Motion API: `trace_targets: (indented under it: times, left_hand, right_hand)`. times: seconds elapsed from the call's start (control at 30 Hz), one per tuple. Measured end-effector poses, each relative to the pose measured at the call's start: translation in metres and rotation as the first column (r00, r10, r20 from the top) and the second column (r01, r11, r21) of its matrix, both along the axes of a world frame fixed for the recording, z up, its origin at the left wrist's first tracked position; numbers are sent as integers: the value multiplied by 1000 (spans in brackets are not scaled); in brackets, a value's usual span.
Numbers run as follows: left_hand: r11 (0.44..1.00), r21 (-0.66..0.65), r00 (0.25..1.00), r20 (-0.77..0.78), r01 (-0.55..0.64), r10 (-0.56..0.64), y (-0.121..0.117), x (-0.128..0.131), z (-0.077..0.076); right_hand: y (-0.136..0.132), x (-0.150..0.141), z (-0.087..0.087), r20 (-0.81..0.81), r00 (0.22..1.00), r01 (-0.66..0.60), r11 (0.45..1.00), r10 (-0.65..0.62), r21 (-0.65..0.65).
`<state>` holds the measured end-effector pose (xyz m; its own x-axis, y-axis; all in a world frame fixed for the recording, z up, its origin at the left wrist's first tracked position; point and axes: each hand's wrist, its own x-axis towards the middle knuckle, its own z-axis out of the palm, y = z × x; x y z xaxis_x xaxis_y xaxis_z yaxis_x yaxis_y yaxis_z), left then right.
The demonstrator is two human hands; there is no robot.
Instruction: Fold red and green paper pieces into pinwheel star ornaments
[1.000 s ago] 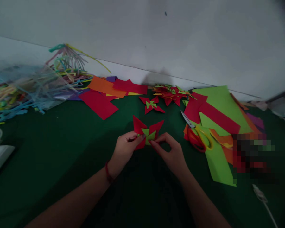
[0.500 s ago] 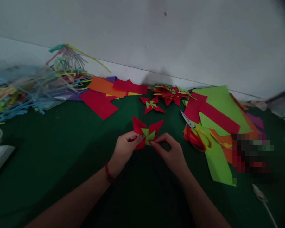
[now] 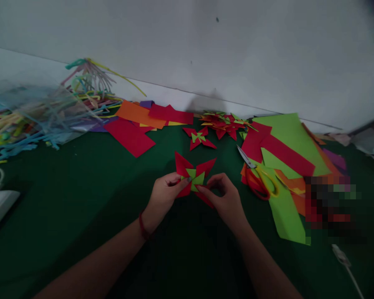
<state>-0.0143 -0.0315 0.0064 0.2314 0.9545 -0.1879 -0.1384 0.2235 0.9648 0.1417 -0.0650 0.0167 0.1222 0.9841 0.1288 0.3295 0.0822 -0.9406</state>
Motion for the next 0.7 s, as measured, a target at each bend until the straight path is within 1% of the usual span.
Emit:
trace_targets:
  times: [0.13,0.23,0.3,0.33,0.37,0.4,0.43,0.47,0.5,0.53,0.57,0.6,0.63,0.67,0.7]
  left_hand:
    - [1000,25,997,-69,-15,17,1,-3,4]
    - [997,74,994,-109,-23,31,1,-3,6]
    - [994,109,995,-102,-4,15,1,-2,8]
    - [992,126,995,-99,17,-4,1,-2,9]
    - [989,145,994,-106,39,-24,2,-2,9]
    - [985,166,992,-122,54,-34,2,-2,10]
    - [980,189,990,-141,56,-29,4,-3,10]
    - [977,211,988,-155,43,-10,5,-5,10]
    - [975,220,989,-150,20,14,6,-7,9]
    - [979,204,993,-116,5,19,7,-9,8]
    - [987,158,999,-49,13,-5,8,-11,8]
    - [994,85,997,46,63,-67,7,-11,7]
    - [986,9,972,167,165,-164,5,-11,7]
    - [956,-45,920,290,290,-266,2,-10,7]
    - [910,-72,852,388,409,-353,-2,-7,7]
  right_hand:
    - [0,1,1,-17,1000,-5,1000,5,-20]
    - [1,3,4,2,997,-72,996,72,-59]
    - [2,5,5,38,992,-118,992,119,-43]
    - [2,5,5,60,991,-117,993,117,-11]
    - [2,7,5,84,993,-90,995,87,40]
    - [1,8,5,118,993,-39,993,26,107]
    - [1,11,4,163,985,31,982,-62,185]
    - [0,14,4,214,961,109,955,-172,276]
    - [-2,18,4,266,920,174,908,-288,381]
    - [-3,22,4,313,864,215,850,-395,481]
    - [-4,27,4,334,808,227,779,-486,585]
    - [-5,31,2,350,770,198,721,-533,664]
    - [-6,35,0,367,751,171,699,-549,694]
    - [-7,37,-3,384,751,152,707,-537,690]
    - [-7,39,-6,394,768,156,745,-505,649]
